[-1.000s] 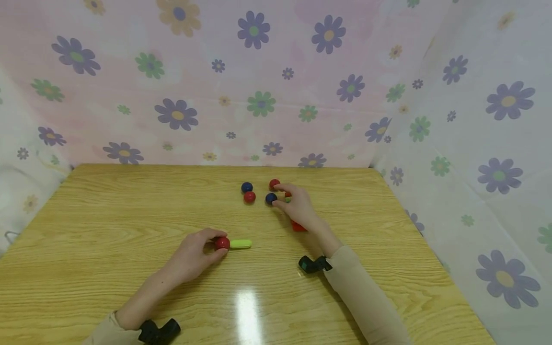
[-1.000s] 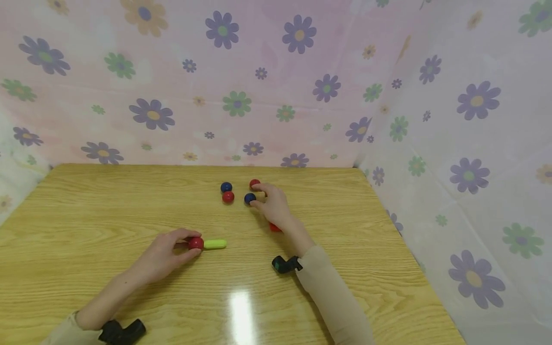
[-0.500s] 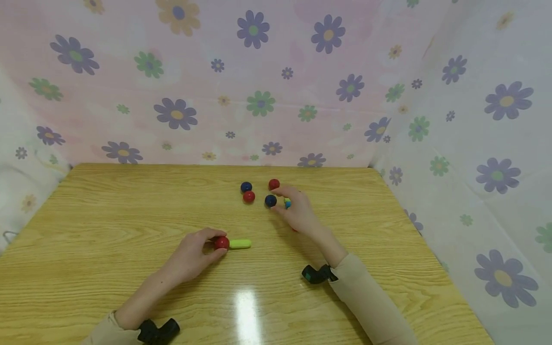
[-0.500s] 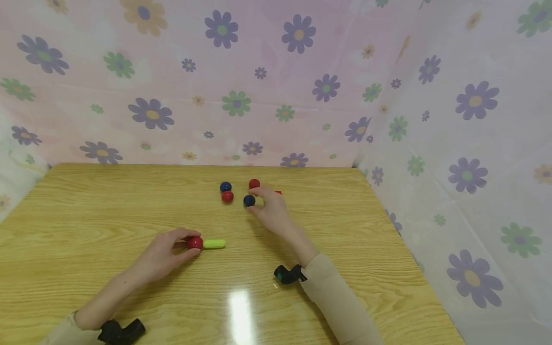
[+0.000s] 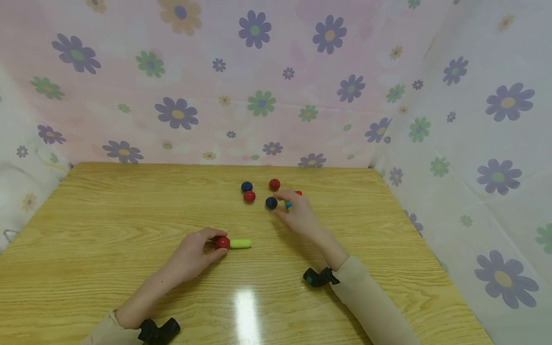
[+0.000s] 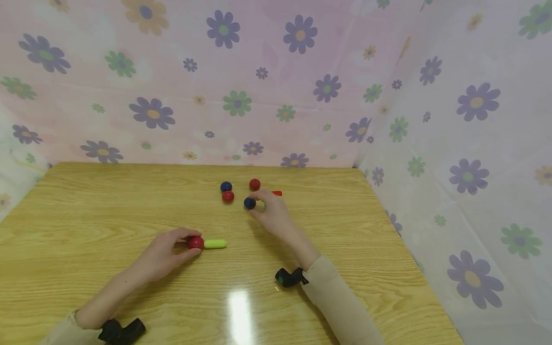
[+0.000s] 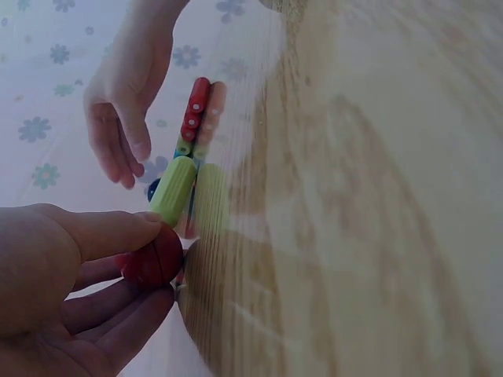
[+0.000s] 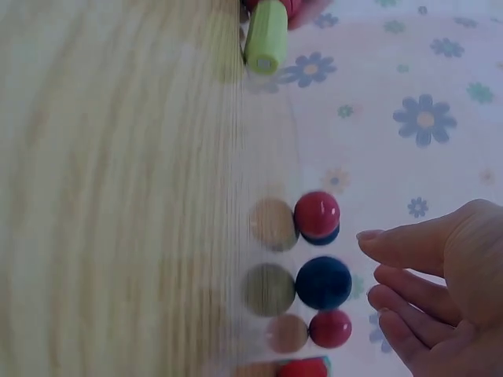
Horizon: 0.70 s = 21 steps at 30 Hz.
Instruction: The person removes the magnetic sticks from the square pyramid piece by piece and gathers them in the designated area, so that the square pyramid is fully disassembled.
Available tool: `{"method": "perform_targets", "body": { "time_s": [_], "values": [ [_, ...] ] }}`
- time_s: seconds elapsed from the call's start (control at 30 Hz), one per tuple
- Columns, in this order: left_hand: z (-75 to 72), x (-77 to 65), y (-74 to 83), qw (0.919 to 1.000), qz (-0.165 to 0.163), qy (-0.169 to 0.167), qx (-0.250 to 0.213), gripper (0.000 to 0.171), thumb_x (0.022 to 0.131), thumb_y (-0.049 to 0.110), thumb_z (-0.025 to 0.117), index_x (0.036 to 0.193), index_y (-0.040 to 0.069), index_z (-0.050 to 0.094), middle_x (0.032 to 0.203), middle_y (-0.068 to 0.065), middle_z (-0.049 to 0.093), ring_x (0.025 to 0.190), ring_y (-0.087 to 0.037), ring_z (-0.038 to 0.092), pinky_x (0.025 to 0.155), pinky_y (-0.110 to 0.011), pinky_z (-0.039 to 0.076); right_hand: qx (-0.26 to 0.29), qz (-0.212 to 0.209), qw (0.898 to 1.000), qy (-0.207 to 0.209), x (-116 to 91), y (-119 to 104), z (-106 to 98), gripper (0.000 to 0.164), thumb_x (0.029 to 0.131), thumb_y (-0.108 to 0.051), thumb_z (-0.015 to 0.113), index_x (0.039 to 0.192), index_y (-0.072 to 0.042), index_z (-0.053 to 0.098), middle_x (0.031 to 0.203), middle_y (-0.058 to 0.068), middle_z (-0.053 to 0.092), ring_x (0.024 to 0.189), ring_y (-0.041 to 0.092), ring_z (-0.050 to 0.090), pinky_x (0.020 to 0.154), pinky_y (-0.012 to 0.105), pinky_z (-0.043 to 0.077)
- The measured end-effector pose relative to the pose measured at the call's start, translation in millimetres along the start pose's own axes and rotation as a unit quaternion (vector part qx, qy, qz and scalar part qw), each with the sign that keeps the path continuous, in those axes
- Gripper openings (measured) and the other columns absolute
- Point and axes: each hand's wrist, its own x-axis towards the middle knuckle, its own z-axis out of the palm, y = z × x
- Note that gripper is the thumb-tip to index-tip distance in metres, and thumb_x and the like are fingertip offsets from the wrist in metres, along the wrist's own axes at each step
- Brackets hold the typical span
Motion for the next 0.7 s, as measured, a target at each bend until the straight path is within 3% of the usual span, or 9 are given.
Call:
{"method": "perform_targets", "body": {
  "time_s": [0.23,0.47,0.7],
  "values": [
    [0.5,0.5,2.6,0.9998,-0.011,-0.009,-0.011,0.038,0.089,0.015,0.076,0.124,0.005,0.067,0.116,-0.007,0.07,0.104,-0.02,0.067,0.086,-0.037,0.057,0.078,-0.023,0.994,-0.072,-14,-15,22,0.036,0.086,-0.008,0.079,0.119,-0.002,0.07,0.116,0.011,0.071,0.109,0.027,0.065,0.097,0.046,0.052],
    [1.3,0.8,5.2,0.9997,-0.017,-0.012,-0.016,0.036,0.089,0.016,0.077,0.123,0.006,0.068,0.115,-0.005,0.07,0.105,-0.019,0.067,0.087,-0.038,0.057,0.088,-0.038,0.976,-0.193,-24,-25,46,0.034,0.088,-0.024,0.079,0.12,-0.015,0.072,0.114,-0.006,0.071,0.108,0.006,0.063,0.099,0.028,0.05],
    [2.7,0.9,4.7,0.9994,-0.01,-0.013,-0.031,0.036,0.088,0.015,0.077,0.122,0.007,0.068,0.116,-0.006,0.07,0.104,-0.02,0.068,0.086,-0.035,0.058,0.107,-0.079,0.973,-0.19,-25,-32,60,0.027,0.088,-0.024,0.078,0.114,-0.016,0.074,0.109,-0.003,0.073,0.103,0.007,0.065,0.093,0.024,0.051]
  ]
}}
